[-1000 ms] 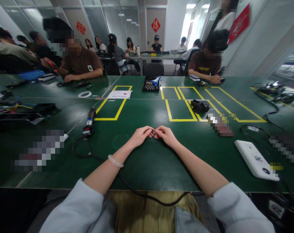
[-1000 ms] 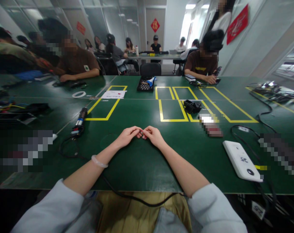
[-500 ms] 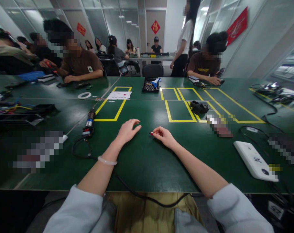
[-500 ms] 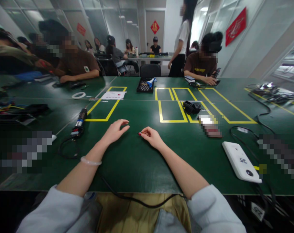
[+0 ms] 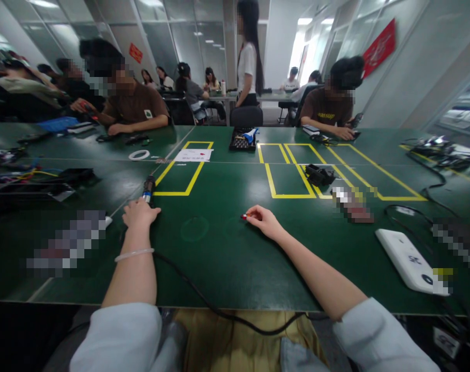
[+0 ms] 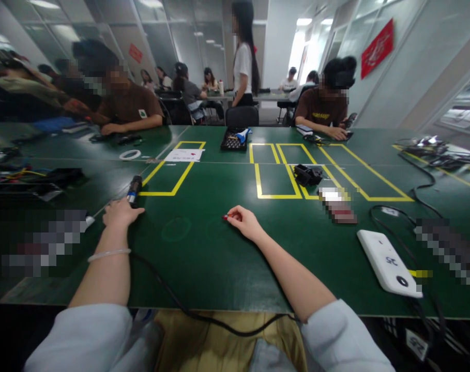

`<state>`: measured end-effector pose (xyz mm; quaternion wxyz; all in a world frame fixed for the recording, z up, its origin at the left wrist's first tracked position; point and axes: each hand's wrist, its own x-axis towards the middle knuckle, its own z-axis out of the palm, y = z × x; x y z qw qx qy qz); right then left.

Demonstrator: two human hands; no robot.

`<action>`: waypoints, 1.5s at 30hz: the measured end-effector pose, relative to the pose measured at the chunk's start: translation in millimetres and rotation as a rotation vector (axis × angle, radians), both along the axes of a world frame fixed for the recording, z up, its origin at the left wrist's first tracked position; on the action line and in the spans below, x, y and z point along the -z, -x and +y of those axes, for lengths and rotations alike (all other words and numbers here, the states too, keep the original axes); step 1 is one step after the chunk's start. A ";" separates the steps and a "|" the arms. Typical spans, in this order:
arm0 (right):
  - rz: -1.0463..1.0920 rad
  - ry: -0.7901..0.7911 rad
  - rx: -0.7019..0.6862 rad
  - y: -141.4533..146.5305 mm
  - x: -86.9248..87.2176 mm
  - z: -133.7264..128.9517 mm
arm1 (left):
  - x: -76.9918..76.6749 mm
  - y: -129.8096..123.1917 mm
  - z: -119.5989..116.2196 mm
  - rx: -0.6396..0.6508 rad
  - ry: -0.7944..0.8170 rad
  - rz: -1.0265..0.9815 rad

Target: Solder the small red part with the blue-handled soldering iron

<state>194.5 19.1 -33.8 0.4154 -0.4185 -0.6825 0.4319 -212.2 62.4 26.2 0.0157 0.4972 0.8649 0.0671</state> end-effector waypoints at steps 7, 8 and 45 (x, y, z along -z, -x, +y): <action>0.031 0.010 0.009 -0.3 2.0 2.8 | 1.9 3.6 3.3 0.012 0.051 -0.030; 0.027 0.012 0.009 -0.3 2.1 2.9 | 2.5 0.6 3.0 0.026 0.039 -0.026; -0.364 -0.359 0.102 6.0 -6.2 -6.9 | 27.6 -215.1 -43.2 1.067 -0.139 -0.268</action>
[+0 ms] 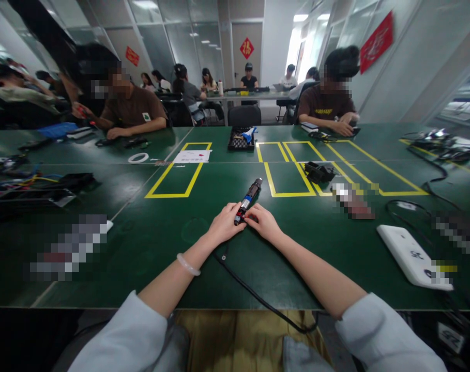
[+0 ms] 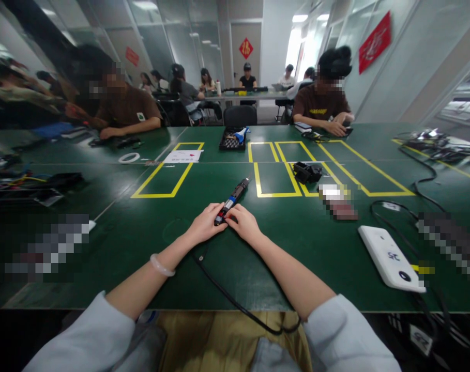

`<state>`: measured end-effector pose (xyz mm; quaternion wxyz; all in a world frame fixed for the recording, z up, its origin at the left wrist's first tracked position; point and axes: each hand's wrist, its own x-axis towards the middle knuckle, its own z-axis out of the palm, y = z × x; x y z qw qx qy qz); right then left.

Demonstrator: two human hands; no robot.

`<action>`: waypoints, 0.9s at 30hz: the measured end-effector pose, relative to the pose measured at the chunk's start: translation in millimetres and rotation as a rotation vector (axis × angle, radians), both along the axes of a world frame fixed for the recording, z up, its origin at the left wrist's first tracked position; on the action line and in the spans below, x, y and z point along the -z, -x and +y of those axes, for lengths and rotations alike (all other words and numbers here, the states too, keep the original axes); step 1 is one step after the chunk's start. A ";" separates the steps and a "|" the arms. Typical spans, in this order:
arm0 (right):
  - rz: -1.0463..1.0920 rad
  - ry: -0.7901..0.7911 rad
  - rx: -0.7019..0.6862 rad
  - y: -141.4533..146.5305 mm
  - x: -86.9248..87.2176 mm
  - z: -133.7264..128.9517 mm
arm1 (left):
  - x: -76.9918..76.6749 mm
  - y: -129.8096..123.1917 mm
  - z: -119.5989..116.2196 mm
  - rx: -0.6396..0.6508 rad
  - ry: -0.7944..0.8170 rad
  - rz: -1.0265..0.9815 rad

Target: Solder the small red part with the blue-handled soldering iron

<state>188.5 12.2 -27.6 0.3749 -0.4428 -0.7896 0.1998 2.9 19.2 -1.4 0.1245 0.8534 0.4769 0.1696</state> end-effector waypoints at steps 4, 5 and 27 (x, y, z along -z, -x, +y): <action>-0.022 -0.052 -0.008 0.5 0.1 -0.9 | -4.7 -8.6 -8.0 -0.071 -0.104 0.147; -0.023 -0.065 -0.007 0.3 0.1 -1.1 | -4.5 -10.8 -8.9 -0.095 -0.131 0.177; 0.057 0.037 -0.041 -5.6 -2.9 -2.8 | -10.8 106.9 16.3 -0.447 -0.088 0.382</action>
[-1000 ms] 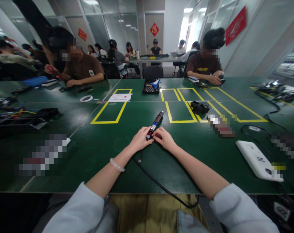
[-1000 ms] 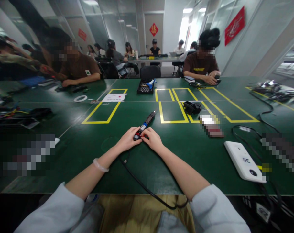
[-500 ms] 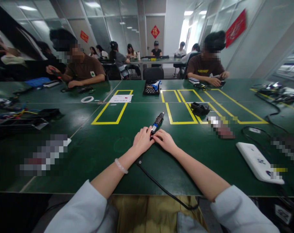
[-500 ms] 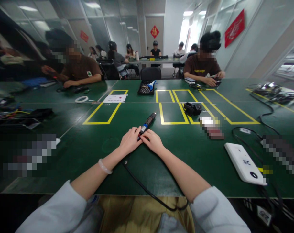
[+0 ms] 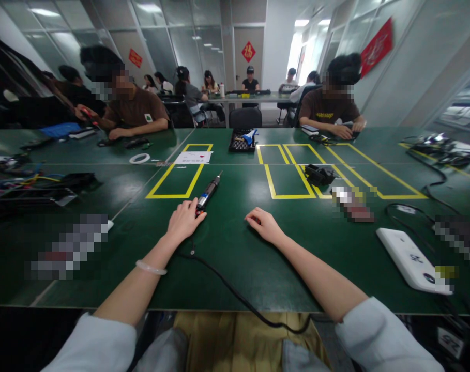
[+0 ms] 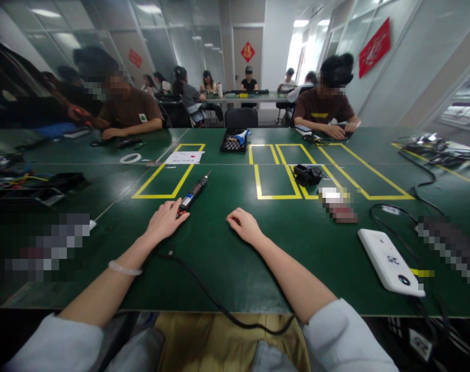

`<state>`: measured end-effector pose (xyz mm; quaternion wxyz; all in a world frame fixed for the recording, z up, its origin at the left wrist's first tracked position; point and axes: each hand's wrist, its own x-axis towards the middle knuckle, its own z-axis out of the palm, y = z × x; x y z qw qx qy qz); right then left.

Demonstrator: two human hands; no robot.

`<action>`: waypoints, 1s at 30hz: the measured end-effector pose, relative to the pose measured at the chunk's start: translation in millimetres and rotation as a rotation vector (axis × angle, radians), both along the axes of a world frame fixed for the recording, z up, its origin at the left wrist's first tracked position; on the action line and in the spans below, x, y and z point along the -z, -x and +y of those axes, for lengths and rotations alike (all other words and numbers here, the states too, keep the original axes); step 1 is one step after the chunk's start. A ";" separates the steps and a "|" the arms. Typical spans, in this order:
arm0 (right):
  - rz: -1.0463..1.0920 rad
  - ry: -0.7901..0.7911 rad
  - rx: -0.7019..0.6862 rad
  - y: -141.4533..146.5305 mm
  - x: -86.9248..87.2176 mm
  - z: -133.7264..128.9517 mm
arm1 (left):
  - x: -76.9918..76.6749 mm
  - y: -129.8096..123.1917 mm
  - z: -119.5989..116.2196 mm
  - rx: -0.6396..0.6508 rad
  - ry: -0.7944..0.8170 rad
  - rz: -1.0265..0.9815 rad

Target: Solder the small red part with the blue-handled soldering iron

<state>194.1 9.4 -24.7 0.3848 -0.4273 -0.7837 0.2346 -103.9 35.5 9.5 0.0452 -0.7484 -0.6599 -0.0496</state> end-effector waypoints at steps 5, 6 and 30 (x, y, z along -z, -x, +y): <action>0.002 0.010 0.006 0.7 -1.1 0.1 | 0.5 63.1 14.9 -0.256 0.002 0.003; 0.000 0.010 0.007 0.7 -0.9 0.3 | 0.7 74.4 17.1 -0.309 -0.003 -0.002; 0.009 0.036 -0.002 1.4 2.3 1.8 | -10.6 88.8 12.0 -0.390 -0.326 -0.283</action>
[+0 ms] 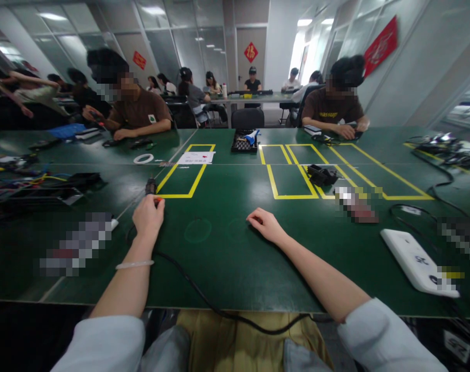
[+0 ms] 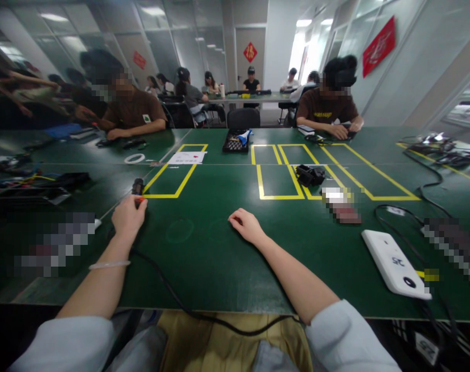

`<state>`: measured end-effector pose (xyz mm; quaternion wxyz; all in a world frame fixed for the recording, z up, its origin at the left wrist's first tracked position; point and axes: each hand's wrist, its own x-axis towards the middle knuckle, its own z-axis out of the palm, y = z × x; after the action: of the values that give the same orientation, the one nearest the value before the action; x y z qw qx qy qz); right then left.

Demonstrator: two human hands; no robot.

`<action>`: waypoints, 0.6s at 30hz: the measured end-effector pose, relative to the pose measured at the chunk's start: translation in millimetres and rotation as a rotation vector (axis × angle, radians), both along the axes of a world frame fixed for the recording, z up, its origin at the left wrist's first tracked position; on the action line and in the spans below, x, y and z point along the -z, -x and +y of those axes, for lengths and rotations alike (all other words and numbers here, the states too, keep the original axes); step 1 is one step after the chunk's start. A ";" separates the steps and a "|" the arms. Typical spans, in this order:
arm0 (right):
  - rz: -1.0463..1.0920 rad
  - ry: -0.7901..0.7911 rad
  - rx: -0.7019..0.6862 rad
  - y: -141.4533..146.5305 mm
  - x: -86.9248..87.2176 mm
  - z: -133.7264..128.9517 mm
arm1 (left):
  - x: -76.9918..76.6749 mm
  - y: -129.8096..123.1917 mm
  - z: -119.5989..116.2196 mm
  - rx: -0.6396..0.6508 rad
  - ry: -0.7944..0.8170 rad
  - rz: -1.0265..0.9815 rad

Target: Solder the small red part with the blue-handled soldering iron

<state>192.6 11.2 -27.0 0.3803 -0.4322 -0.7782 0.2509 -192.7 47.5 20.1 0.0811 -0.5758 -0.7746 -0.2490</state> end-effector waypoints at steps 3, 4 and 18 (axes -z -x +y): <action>0.007 -0.001 -0.011 0.6 1.3 1.2 | -1.2 -42.8 1.0 0.341 0.034 -0.250; 0.013 -0.001 -0.016 0.7 1.8 1.6 | -0.6 -61.2 0.6 0.466 0.087 -0.340; 0.239 0.229 -0.131 -0.2 0.8 1.5 | 17.2 -195.6 -14.7 0.910 0.634 -1.068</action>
<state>192.9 12.7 -27.8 0.4014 -0.3882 -0.7202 0.4117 2.8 32.8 2.9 -0.5833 -0.6351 -0.4296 -0.2679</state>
